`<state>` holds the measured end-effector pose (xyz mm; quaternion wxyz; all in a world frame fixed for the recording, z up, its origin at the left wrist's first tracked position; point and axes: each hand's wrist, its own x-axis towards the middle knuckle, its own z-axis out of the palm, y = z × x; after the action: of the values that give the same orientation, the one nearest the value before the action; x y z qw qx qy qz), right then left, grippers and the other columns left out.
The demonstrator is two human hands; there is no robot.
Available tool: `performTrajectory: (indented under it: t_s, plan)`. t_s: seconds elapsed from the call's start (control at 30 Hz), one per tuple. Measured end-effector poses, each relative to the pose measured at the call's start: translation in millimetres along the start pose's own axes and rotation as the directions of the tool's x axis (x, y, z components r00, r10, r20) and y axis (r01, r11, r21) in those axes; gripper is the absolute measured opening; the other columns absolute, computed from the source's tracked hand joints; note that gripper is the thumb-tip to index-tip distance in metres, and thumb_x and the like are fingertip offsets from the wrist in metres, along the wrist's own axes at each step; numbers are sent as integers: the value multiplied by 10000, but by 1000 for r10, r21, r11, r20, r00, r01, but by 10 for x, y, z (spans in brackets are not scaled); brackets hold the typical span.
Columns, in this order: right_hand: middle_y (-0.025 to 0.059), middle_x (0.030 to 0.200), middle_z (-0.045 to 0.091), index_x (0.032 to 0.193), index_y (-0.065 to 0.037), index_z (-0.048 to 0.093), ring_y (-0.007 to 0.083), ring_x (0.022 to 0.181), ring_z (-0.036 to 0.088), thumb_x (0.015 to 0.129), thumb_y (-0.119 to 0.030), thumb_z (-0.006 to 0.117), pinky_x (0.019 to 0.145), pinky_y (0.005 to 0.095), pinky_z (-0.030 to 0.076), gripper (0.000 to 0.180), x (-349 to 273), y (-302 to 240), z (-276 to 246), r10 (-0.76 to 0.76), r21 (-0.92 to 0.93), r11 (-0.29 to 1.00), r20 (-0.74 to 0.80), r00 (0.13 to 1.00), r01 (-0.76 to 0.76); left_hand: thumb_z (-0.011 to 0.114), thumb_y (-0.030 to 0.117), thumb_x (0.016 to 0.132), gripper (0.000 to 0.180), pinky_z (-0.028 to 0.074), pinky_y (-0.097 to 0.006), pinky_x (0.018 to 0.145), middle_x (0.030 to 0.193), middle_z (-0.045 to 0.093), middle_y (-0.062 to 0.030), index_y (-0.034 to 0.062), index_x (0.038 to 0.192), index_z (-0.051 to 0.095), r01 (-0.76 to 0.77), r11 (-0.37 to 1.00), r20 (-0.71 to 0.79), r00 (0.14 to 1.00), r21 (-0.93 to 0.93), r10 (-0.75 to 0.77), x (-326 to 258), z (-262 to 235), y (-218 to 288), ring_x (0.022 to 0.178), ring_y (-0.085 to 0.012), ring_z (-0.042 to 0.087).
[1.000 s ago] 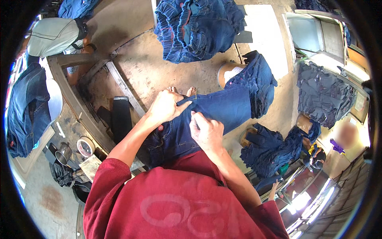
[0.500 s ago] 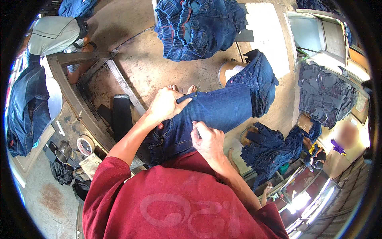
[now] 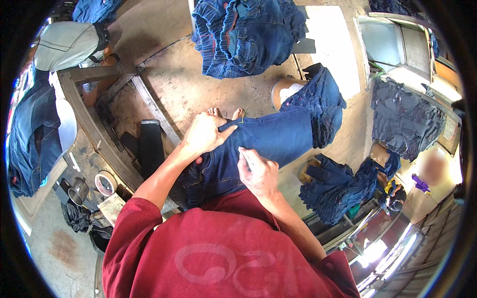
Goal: The person repeatedly picks up pairs of jeans from a pile, lays them on a table, and uses a white marker to draw lines along the seams. The person handles each pair one at a time, marking both legs before placing the jeans back on the pile.
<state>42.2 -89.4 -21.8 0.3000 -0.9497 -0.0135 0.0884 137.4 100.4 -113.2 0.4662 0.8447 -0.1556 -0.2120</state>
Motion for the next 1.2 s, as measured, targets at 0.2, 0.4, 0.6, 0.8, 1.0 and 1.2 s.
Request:
performTrajectory:
  t_s: [0.2,0.4,0.6,0.8,1.0,1.2]
  plan:
    - [119,663,701,995,-90,744,286,538,704,908,-63,778,505,398,546,97,0,-36,-12,15,-138,990,95,995,-2,851,248,913,224,579,-456,649,706,695,-234,43,831,813,17,1000,-5,1000,6,-17,14,-57,67,631,-397,703]
    - [111,669,708,987,-85,745,275,538,709,908,-72,774,508,397,550,85,2,-23,-19,-1,-29,1000,0,1000,1,844,269,918,220,588,-462,670,730,694,-247,65,839,824,57,998,23,998,-12,-57,15,-49,70,666,-408,710]
    - [105,669,708,996,-77,745,274,540,708,901,-45,766,516,397,556,104,7,-7,-36,26,-56,998,88,996,-21,842,274,913,224,606,-469,703,714,680,-266,62,842,824,33,999,4,999,14,-33,6,-46,66,683,-433,718]
    - [116,689,723,994,-81,743,290,545,714,892,-36,766,521,399,562,114,19,5,-19,0,-81,997,35,999,3,851,271,918,345,544,-462,595,632,647,-229,10,722,738,-12,1000,-79,997,-9,11,8,-19,62,560,-397,656]
    - [119,706,729,996,-87,737,280,561,721,903,-41,763,520,396,556,107,4,-4,-40,43,-29,999,32,999,-42,841,291,924,284,585,-468,649,689,669,-253,47,787,790,35,999,-2,999,5,-35,1,-20,49,639,-419,698]
    - [109,662,700,1016,-104,734,278,545,712,911,-61,762,504,396,551,117,3,85,-40,-10,-113,993,86,996,20,839,321,919,304,609,-483,704,733,683,-277,52,785,793,77,996,33,996,38,-78,15,-30,56,717,-444,728]
